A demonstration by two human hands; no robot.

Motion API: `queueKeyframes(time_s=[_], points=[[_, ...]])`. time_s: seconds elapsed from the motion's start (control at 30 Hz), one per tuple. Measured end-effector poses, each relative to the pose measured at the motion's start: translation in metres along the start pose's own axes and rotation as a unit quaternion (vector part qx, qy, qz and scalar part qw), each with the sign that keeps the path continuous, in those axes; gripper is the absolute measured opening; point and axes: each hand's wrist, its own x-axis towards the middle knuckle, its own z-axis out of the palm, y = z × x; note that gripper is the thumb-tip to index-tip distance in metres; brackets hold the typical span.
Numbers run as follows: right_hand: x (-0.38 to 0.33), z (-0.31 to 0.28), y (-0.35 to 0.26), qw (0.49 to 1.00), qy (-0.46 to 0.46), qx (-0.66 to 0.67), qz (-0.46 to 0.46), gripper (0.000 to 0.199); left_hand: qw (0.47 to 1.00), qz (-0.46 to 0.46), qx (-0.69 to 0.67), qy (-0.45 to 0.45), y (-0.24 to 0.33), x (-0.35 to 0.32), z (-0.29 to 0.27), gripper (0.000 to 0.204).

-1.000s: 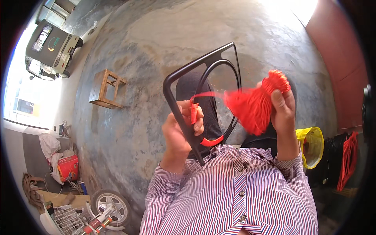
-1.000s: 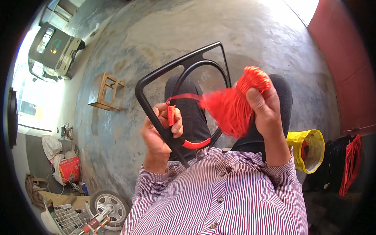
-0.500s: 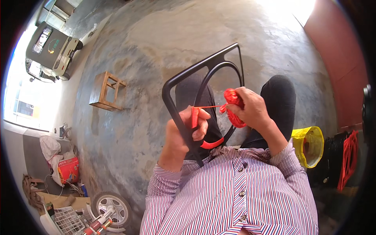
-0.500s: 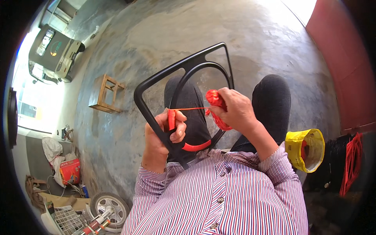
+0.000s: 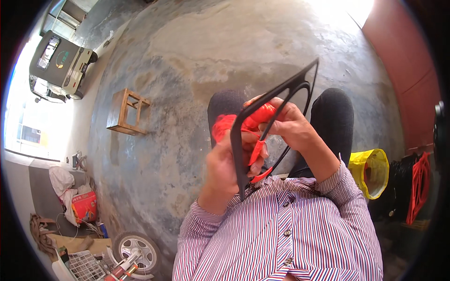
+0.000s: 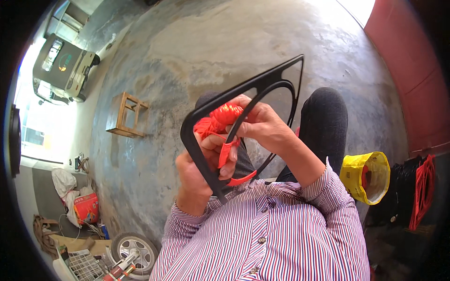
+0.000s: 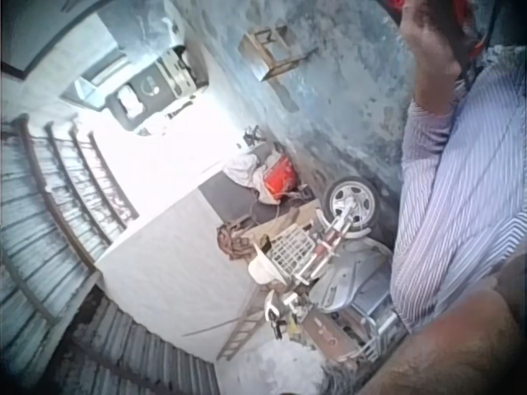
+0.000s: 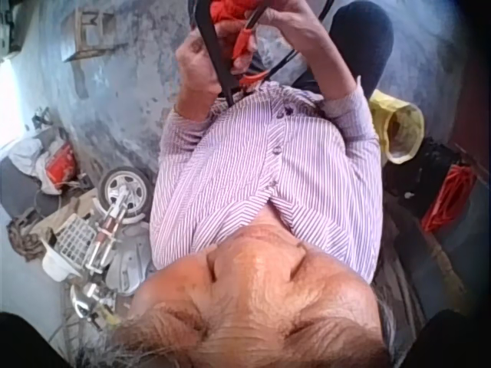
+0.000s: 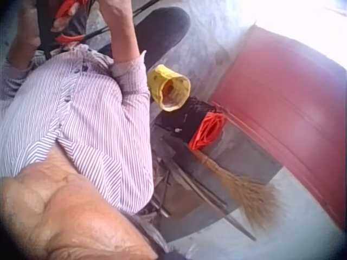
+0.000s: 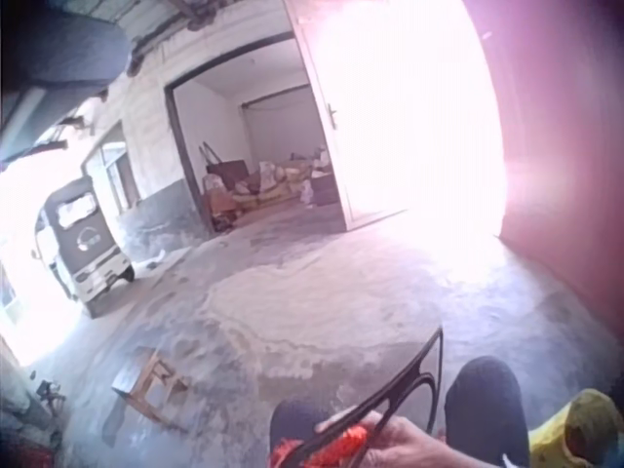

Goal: Wrapping red string around a circular black frame.

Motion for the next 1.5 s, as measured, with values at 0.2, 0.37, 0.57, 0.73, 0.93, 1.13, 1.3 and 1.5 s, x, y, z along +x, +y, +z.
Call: queueKeyframes(time_s=[0.2,0.37,0.57,0.73,0.93,1.13,1.3,1.5], points=[[-0.005,0.004,-0.004,0.982,-0.094,0.124,-0.103,0.068,0.995,-0.079,-0.058,0.026,0.0,0.007,0.02,0.076],[-0.012,0.006,-0.006,0.985,-0.028,0.153,-0.079,0.063,0.998,-0.039,-0.042,0.016,-0.007,0.006,0.011,0.062],[-0.029,-0.001,0.001,0.993,0.037,-0.094,-0.061,0.053,0.996,0.084,-0.014,-0.009,-0.012,0.006,-0.018,0.047],[-0.037,0.022,0.008,0.973,0.066,-0.199,-0.099,0.052,0.994,0.112,-0.002,0.019,-0.014,0.003,-0.017,0.032],[-0.039,0.041,0.005,0.96,0.106,-0.217,-0.141,0.051,0.995,0.094,0.008,0.037,-0.017,0.004,-0.016,0.03],[-0.035,0.031,0.008,0.937,0.09,-0.274,-0.197,0.05,0.996,0.088,0.006,-0.001,-0.019,0.008,-0.021,0.039],[-0.039,0.024,-0.01,0.971,0.132,0.057,-0.19,0.044,0.993,0.077,0.015,0.087,-0.007,0.004,-0.004,0.048],[-0.053,-0.009,-0.025,0.966,0.143,0.076,-0.203,0.048,0.989,0.14,-0.024,0.043,0.004,0.003,-0.028,0.054]])
